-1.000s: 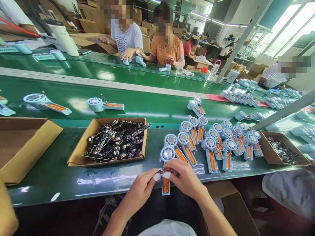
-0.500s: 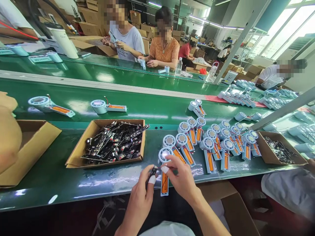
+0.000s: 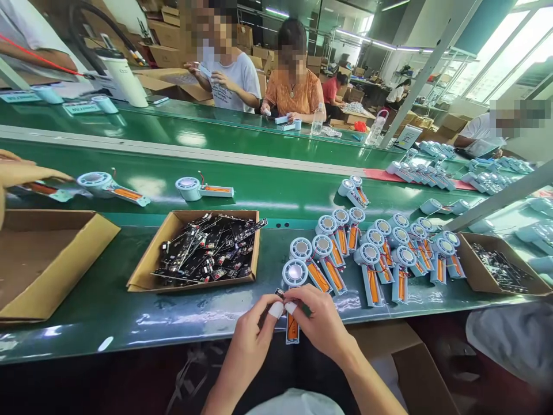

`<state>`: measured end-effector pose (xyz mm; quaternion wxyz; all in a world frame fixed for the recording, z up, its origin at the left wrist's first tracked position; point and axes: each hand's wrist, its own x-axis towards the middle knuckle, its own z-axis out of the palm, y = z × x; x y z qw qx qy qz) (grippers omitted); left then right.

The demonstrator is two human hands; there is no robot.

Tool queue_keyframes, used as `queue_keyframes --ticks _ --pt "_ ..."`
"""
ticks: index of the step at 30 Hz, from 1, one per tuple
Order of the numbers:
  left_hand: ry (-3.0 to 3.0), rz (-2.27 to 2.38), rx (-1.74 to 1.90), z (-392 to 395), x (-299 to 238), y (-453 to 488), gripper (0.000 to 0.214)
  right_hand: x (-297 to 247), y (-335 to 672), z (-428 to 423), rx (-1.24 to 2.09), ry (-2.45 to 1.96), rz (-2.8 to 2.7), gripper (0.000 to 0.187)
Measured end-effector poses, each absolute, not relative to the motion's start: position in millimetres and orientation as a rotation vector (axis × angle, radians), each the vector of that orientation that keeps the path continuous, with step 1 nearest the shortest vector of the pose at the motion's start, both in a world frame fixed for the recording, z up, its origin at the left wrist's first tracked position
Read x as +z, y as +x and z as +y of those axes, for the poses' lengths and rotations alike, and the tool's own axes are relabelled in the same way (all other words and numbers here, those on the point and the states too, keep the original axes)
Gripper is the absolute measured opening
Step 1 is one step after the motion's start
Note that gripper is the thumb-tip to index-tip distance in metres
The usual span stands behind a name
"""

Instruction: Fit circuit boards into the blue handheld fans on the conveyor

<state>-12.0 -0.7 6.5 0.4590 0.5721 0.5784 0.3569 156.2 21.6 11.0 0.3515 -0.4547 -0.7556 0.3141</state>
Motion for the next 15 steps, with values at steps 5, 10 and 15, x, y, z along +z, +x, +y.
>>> queue_keyframes --ticks 5,10,15 --pt "1.458 1.446 0.891 2.1 5.6 -11.3 0.038 4.3 155.6 21.1 0.506 -1.043 -2.168 0.025" --pt "1.349 1.435 0.942 -4.3 -4.5 -8.4 0.034 1.5 153.7 22.5 0.351 -1.113 -2.113 0.027" --pt "1.346 1.469 0.957 -9.7 -9.7 -9.8 0.039 4.1 146.2 23.3 0.209 -1.268 -2.166 0.023"
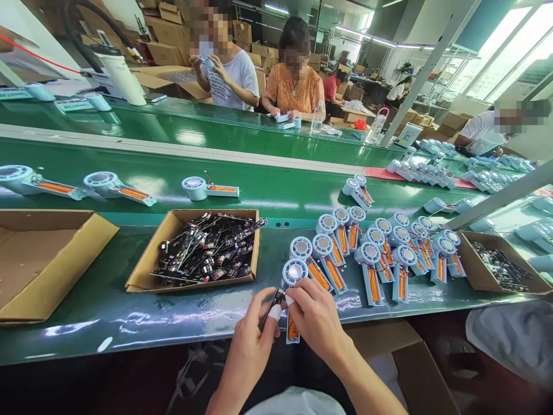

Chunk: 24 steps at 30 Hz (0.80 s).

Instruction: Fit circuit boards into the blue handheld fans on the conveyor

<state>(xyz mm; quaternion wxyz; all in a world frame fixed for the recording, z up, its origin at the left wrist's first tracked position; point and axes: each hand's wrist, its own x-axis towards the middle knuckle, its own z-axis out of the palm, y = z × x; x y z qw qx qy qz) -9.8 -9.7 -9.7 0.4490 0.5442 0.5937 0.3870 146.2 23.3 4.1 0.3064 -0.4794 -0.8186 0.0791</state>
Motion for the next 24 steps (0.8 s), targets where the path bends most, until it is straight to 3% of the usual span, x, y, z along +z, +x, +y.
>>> queue_keyframes --ticks 7,16,24 --pt "1.487 1.579 1.068 -14.9 -11.4 -8.9 0.037 7.4 137.1 19.9 0.115 -1.318 -2.256 0.026" --pt "1.284 1.309 0.999 -0.5 -12.4 -29.6 0.035 23.5 154.9 35.7 0.893 -1.238 -1.951 0.018" --pt "1.413 1.223 0.964 7.6 -16.0 -33.1 0.033 28.5 151.2 33.2 0.885 -1.264 -1.934 0.022"
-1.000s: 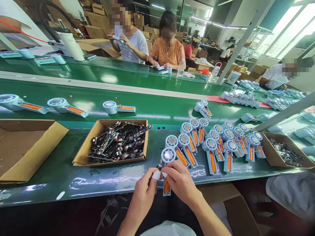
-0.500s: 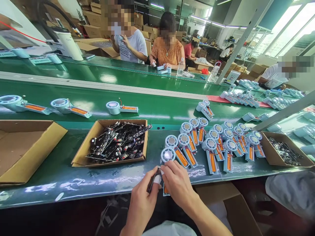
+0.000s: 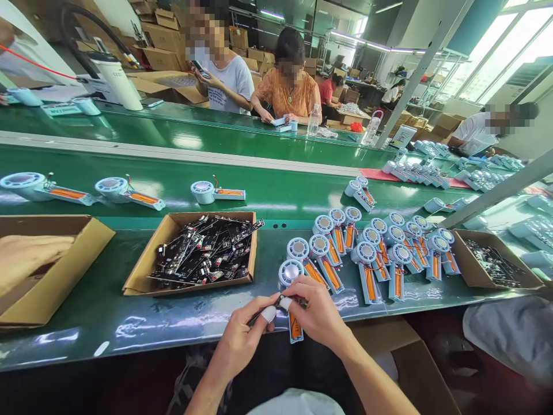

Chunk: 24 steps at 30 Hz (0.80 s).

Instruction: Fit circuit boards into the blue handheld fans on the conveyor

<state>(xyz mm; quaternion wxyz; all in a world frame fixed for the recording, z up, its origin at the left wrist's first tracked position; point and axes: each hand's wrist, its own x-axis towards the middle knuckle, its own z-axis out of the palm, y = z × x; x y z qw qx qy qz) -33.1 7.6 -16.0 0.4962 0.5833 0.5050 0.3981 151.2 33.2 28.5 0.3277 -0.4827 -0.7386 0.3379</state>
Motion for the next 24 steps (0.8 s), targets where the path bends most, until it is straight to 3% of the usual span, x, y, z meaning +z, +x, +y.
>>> queue_keyframes --ticks 11,14,18,21,24 --pt "1.432 1.411 0.84 0.4 -17.5 -32.2 0.048 22.1 192.6 7.1 0.82 -1.487 -2.102 0.033" --pt "1.668 1.483 0.852 -2.8 -16.1 -24.9 0.044 14.6 186.6 7.6 0.697 -1.411 -2.097 0.031" --pt "2.109 1.557 0.766 -9.6 -11.2 -22.5 0.053 7.6 166.7 15.0 0.532 -1.253 -2.0 0.033" --pt "2.219 1.584 0.669 -12.4 -8.1 -24.0 0.058 3.5 147.3 20.1 0.734 -1.263 -1.763 0.025" --pt "2.075 1.505 0.76 -12.5 -9.7 -24.0 0.05 1.1 135.1 22.7 1.019 -1.309 -1.461 0.014"
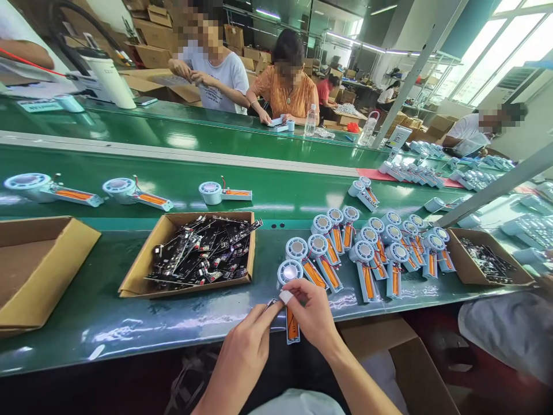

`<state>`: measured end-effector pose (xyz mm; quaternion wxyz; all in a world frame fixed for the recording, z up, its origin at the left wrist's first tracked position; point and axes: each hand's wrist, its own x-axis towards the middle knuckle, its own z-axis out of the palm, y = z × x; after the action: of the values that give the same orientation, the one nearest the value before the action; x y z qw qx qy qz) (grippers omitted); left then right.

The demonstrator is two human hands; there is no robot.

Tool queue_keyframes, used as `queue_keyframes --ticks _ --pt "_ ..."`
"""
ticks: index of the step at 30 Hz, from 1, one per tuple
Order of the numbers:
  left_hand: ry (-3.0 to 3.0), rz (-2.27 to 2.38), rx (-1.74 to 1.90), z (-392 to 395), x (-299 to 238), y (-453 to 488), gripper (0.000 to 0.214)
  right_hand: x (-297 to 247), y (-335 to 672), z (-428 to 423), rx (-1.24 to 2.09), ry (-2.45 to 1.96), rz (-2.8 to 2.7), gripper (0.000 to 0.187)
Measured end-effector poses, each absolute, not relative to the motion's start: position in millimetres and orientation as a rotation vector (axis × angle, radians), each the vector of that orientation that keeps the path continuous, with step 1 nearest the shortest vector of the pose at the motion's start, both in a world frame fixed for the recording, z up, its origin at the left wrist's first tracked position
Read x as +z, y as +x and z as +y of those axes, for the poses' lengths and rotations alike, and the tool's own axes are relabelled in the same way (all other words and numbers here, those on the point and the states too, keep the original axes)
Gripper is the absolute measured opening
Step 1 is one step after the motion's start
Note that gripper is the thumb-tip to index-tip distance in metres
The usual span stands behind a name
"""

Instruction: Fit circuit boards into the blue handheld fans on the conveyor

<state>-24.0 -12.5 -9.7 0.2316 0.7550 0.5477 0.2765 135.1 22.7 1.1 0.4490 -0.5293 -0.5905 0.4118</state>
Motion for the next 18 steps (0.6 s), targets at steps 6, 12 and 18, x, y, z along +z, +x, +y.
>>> queue_keyframes --ticks 6,12,18 --pt "1.535 1.595 0.949 -12.0 -16.9 -18.8 0.034 2.2 138.7 24.4 1.346 -1.245 -1.277 0.021" --pt "1.548 1.59 0.946 -8.0 -7.5 -13.8 0.029 13.8 142.0 22.9 1.206 -1.302 -1.486 0.015" --pt "1.67 1.58 1.095 -10.6 -12.2 -10.9 0.031 12.3 140.1 15.9 0.691 -1.281 -1.813 0.02"
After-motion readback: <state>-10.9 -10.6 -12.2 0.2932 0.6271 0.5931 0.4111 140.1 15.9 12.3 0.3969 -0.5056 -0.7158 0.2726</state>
